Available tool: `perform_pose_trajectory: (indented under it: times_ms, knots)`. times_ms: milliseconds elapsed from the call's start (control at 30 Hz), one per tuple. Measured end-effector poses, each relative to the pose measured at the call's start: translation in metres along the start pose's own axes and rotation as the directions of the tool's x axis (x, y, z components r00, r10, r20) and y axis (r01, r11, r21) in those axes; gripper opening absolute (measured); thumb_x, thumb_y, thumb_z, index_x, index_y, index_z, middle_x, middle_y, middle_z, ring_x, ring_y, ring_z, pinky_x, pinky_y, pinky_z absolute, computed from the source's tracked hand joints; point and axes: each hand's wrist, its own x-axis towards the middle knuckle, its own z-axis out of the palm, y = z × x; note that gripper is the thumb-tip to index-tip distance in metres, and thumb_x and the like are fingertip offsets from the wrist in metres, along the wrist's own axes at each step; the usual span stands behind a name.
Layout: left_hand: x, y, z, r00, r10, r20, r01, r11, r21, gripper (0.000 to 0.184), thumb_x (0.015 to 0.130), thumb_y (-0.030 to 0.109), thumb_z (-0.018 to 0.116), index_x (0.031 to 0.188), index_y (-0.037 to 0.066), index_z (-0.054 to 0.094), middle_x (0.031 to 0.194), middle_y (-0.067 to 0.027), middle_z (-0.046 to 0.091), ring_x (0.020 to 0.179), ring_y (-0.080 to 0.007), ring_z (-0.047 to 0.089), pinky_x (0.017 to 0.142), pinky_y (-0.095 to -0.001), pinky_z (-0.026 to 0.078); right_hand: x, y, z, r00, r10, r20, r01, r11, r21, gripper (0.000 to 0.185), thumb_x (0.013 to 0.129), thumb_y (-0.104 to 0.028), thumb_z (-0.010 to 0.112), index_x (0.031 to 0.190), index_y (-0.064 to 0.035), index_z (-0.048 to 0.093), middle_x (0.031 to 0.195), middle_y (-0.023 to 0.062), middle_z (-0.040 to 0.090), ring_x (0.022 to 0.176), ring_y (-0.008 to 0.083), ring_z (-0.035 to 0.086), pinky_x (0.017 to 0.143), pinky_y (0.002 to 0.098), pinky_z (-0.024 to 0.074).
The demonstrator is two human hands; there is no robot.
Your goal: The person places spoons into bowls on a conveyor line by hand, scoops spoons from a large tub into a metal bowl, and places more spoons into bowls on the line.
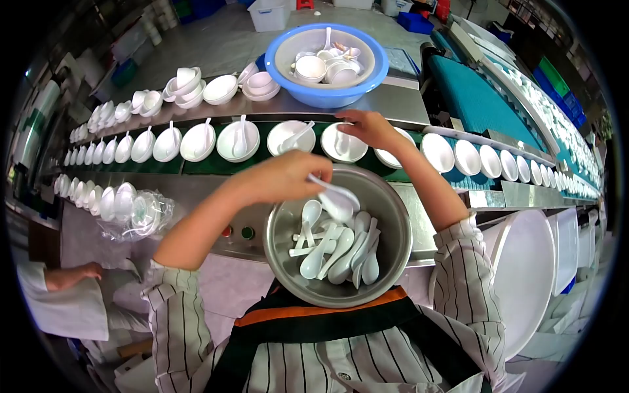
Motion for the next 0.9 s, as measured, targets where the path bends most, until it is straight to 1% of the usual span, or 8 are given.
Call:
perform_pose_trajectory:
  times_ms: [33, 100, 233, 333, 367, 500, 700, 900]
  knots:
    - [0.006, -0.005, -0.008, 0.999, -0.012, -0.041, 0.013, 1.000, 0.025, 0.015, 0.078, 0.016, 0.061, 0.085, 0.003, 0.059, 0.071, -0.0084, 0.060, 0.067, -0.0171, 0.058, 0.063, -0.0310, 0.046, -0.004, -0.017, -0.004, 0.989, -0.052, 0.136, -0.004, 0.924, 0.382, 0.046, 0.085, -0.039, 0.062, 0.116, -0.0055, 0.057, 0.097, 0.0097, 0.066, 0.093, 0.0172, 0.061, 0.082, 0.0320, 0.0474]
    - [0.026, -0.035, -0.012, 0.973, 0.068, -0.222, -0.075, 0.997, -0.021, 0.017, 0.077, 0.015, 0.064, 0.086, 0.001, 0.058, 0.075, -0.0073, 0.061, 0.071, -0.0146, 0.057, 0.064, -0.0289, 0.045, -0.015, -0.066, -0.018, 0.916, -0.143, 0.374, -0.136, 0.767, 0.628, 0.045, 0.086, -0.037, 0.062, 0.117, -0.0057, 0.055, 0.094, 0.0051, 0.066, 0.091, 0.0136, 0.059, 0.082, 0.0298, 0.0466]
    - [0.045, -0.064, -0.026, 0.879, -0.080, -0.470, 0.001, 0.986, -0.167, 0.030, 0.072, 0.017, 0.071, 0.091, 0.001, 0.055, 0.080, -0.0113, 0.061, 0.072, -0.0204, 0.058, 0.070, -0.0321, 0.047, -0.004, -0.047, -0.004, 0.931, -0.145, 0.336, -0.086, 0.804, 0.588, 0.021, 0.086, -0.018, 0.062, 0.099, -0.0025, 0.063, 0.083, 0.0032, 0.064, 0.075, 0.0097, 0.060, 0.073, 0.0263, 0.0470]
    - [0.042, -0.102, -0.026, 0.704, -0.024, -0.710, 0.154, 0.981, 0.120, 0.050, 0.069, 0.022, 0.075, 0.107, 0.002, 0.049, 0.100, -0.0164, 0.056, 0.094, -0.0284, 0.056, 0.081, -0.0364, 0.046, 0.006, 0.006, 0.017, 0.992, 0.040, -0.118, -0.002, 0.952, 0.305, 0.021, 0.085, -0.016, 0.060, 0.096, 0.0009, 0.062, 0.072, 0.0082, 0.065, 0.066, 0.0152, 0.062, 0.064, 0.0304, 0.0481]
    - [0.039, -0.133, -0.022, 0.657, -0.017, -0.754, 0.226, 0.958, 0.176, 0.051, 0.069, 0.022, 0.074, 0.108, 0.000, 0.049, 0.102, -0.0184, 0.056, 0.098, -0.0317, 0.056, 0.083, -0.0383, 0.046, 0.004, 0.022, 0.024, 0.966, 0.147, -0.211, -0.094, 0.966, 0.241, 0.022, 0.084, -0.019, 0.059, 0.095, -0.0006, 0.062, 0.072, 0.0143, 0.065, 0.068, 0.0265, 0.064, 0.065, 0.0364, 0.0484]
    - [0.018, -0.211, -0.002, 0.675, -0.431, -0.600, 0.675, 0.688, 0.266, 0.045, 0.073, 0.020, 0.068, 0.111, 0.001, 0.052, 0.107, -0.0184, 0.059, 0.097, -0.0335, 0.059, 0.081, -0.0427, 0.048, -0.005, 0.071, 0.052, 0.933, 0.207, -0.294, -0.269, 0.945, -0.186, 0.028, 0.087, -0.030, 0.053, 0.089, -0.0047, 0.063, 0.078, 0.0210, 0.063, 0.078, 0.0407, 0.060, 0.072, 0.0484, 0.0464]
    - [0.000, -0.266, -0.005, 0.546, -0.533, -0.646, 0.763, 0.635, 0.122, 0.025, 0.084, 0.014, 0.044, 0.096, 0.003, 0.063, 0.097, -0.0212, 0.064, 0.091, -0.0343, 0.063, 0.080, -0.0436, 0.049, -0.015, 0.061, 0.021, 0.845, 0.200, -0.495, -0.340, 0.917, -0.209, 0.041, 0.091, -0.040, 0.045, 0.080, -0.0041, 0.061, 0.074, 0.0224, 0.062, 0.073, 0.0420, 0.060, 0.066, 0.0509, 0.0469]
    - [-0.023, -0.261, -0.034, 0.531, -0.638, -0.557, 0.842, 0.470, 0.265, 0.023, 0.084, 0.012, 0.047, 0.093, -0.001, 0.063, 0.102, -0.0214, 0.063, 0.095, -0.0346, 0.062, 0.080, -0.0429, 0.050, -0.043, 0.089, 0.011, 0.916, 0.264, -0.302, -0.372, 0.841, -0.392, 0.033, 0.085, -0.035, 0.057, 0.095, -0.0044, 0.063, 0.082, 0.0197, 0.064, 0.080, 0.0388, 0.061, 0.069, 0.0477, 0.0486]
